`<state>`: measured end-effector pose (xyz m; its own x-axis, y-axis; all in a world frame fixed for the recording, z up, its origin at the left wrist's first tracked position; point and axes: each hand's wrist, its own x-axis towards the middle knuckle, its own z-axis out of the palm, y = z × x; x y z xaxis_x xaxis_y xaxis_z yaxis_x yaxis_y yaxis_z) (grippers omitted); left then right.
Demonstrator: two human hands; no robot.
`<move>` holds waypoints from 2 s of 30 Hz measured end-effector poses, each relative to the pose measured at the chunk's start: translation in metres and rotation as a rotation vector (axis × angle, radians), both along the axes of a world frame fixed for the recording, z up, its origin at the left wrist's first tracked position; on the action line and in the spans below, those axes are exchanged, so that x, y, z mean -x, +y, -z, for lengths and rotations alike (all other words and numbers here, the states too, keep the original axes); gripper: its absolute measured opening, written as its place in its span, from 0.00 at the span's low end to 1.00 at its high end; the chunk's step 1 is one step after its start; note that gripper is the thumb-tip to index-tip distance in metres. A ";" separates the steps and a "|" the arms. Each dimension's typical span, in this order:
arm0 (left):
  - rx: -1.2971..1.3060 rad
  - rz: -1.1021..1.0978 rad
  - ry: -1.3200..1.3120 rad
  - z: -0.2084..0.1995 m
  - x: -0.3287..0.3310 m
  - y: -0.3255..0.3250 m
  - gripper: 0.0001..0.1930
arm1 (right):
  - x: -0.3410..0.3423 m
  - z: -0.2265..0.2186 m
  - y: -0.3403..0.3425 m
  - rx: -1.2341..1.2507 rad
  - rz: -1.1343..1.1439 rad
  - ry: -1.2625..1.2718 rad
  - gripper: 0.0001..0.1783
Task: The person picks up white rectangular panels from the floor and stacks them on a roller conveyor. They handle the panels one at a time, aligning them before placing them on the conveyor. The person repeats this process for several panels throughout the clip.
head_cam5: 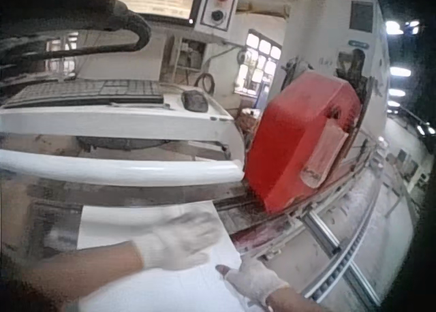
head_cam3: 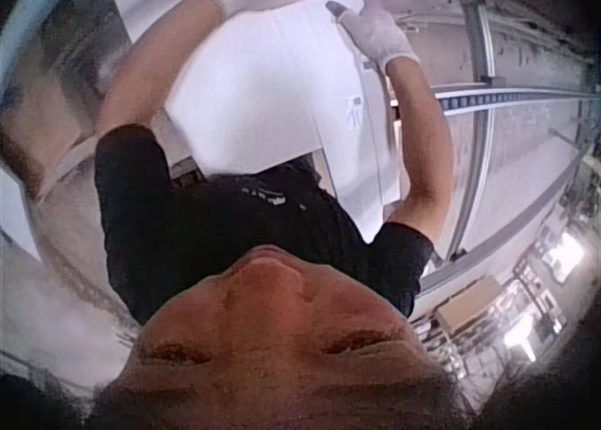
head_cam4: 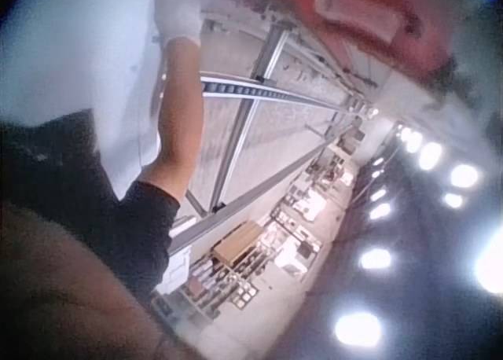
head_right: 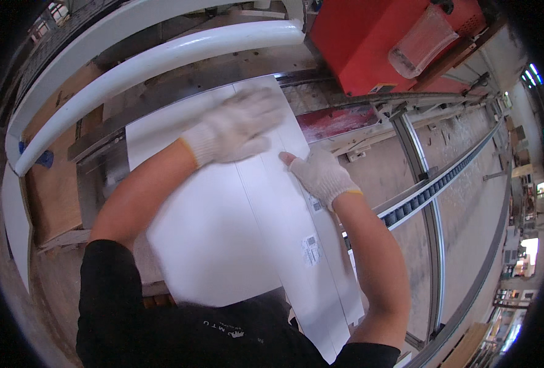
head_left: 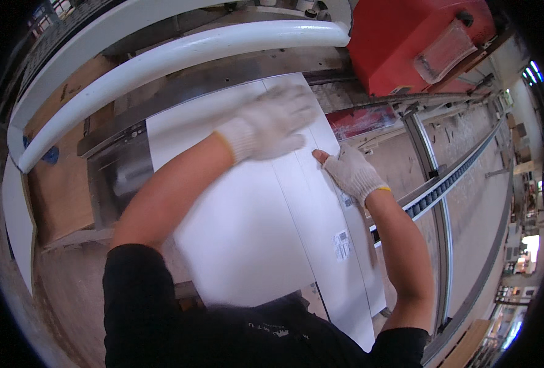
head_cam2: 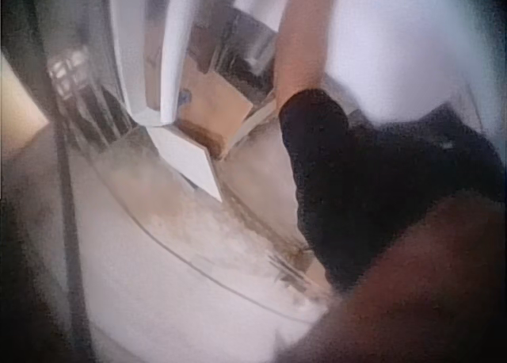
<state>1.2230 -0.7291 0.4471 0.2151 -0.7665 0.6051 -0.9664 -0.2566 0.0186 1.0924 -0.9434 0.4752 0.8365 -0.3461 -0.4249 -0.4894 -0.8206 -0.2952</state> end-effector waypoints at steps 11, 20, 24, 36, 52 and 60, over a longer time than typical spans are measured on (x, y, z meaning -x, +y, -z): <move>-0.323 0.087 0.125 0.002 -0.019 -0.053 0.20 | 0.089 -0.050 0.002 0.230 -0.116 -0.195 0.41; -0.365 -0.196 0.300 0.062 -0.059 -0.081 0.23 | 0.499 -0.034 0.033 0.340 0.155 -0.144 0.60; -0.351 -0.173 0.049 0.052 -0.068 -0.111 0.25 | 0.566 -0.022 0.038 0.378 0.366 0.058 0.68; -0.282 0.155 0.292 0.020 -0.027 -0.144 0.24 | 0.581 0.028 0.016 0.615 -0.035 -0.209 0.41; -0.344 0.086 0.234 0.019 -0.034 -0.147 0.22 | 0.611 0.048 -0.045 -0.303 0.762 -0.654 0.37; -0.337 0.127 0.210 0.019 -0.036 -0.145 0.22 | 0.669 0.103 -0.124 0.016 0.833 -0.183 0.32</move>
